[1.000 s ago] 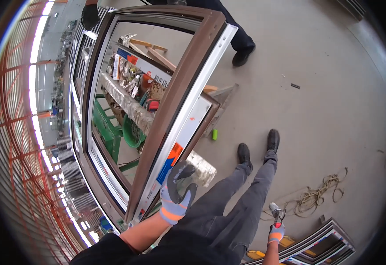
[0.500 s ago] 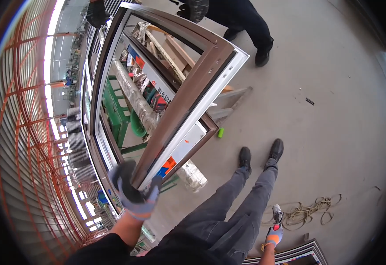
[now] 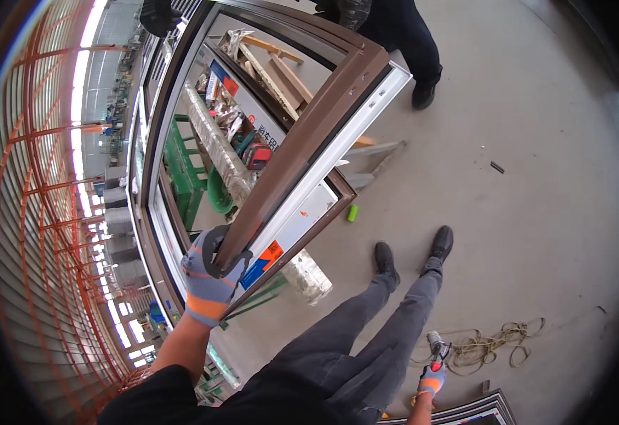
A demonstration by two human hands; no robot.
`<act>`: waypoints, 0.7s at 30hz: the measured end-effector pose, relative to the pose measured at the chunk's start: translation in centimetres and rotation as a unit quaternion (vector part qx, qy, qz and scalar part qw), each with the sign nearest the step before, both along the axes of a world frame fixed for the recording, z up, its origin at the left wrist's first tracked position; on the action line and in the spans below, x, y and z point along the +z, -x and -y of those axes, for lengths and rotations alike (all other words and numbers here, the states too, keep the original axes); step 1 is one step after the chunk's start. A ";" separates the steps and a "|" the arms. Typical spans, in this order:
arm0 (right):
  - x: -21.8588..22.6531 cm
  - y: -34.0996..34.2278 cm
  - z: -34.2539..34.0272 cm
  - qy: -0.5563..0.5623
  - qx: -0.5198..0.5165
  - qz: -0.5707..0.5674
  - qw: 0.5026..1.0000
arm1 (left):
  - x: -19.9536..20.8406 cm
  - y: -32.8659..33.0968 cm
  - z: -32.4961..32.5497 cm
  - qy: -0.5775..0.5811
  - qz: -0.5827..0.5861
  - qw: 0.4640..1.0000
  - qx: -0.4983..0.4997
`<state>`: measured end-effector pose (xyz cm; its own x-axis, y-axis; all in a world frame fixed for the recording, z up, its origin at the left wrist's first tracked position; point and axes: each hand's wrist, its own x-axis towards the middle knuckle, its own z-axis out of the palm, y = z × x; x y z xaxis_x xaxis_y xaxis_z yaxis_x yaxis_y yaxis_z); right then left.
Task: Assembling, sealing, and drilling components of a metal window frame at a workshop station.
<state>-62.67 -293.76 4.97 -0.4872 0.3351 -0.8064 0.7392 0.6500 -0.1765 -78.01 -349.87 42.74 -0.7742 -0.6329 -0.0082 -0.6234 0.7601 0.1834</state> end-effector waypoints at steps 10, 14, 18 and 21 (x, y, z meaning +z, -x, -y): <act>-0.7 -7.8 4.1 0.037 -0.033 0.050 0.998 | -0.4 -3.5 1.8 -0.048 -0.045 0.998 -0.019; 0.6 -9.6 4.5 0.029 -0.019 0.078 0.996 | -0.5 -3.9 2.2 -0.006 -0.010 0.999 -0.042; 1.5 -10.1 4.8 0.028 -0.048 0.080 0.995 | -0.8 -4.4 2.5 0.008 -0.009 0.998 -0.056; 1.8 -9.9 5.4 0.026 -0.024 0.095 0.995 | -0.7 -4.5 3.2 0.000 0.005 0.999 -0.047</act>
